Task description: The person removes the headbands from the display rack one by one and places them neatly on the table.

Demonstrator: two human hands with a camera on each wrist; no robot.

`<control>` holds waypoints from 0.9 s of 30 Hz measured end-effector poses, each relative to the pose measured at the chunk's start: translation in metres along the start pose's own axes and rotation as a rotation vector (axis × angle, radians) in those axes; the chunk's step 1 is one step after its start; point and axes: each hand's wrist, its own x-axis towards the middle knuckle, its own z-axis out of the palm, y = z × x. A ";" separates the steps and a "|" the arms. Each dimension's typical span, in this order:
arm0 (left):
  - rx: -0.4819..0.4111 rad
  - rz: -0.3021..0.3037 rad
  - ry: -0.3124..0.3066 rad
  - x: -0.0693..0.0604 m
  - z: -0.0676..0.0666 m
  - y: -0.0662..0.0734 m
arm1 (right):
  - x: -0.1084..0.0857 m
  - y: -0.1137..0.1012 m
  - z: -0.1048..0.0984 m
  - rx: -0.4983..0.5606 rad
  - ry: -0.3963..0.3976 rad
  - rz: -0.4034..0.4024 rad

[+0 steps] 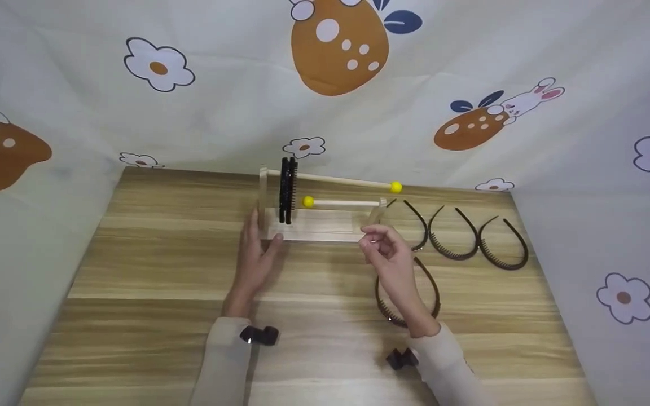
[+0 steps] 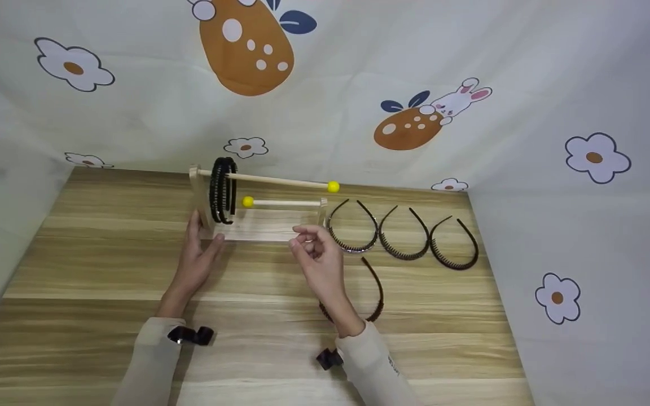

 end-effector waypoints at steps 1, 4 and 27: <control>0.002 0.002 0.000 0.000 0.000 -0.001 | 0.001 0.000 0.003 0.014 0.003 0.012; -0.009 0.018 0.000 0.001 0.000 -0.001 | 0.004 0.001 0.011 0.043 0.020 0.060; -0.010 0.050 0.011 0.002 0.001 0.000 | 0.029 0.003 0.062 0.156 -0.017 0.086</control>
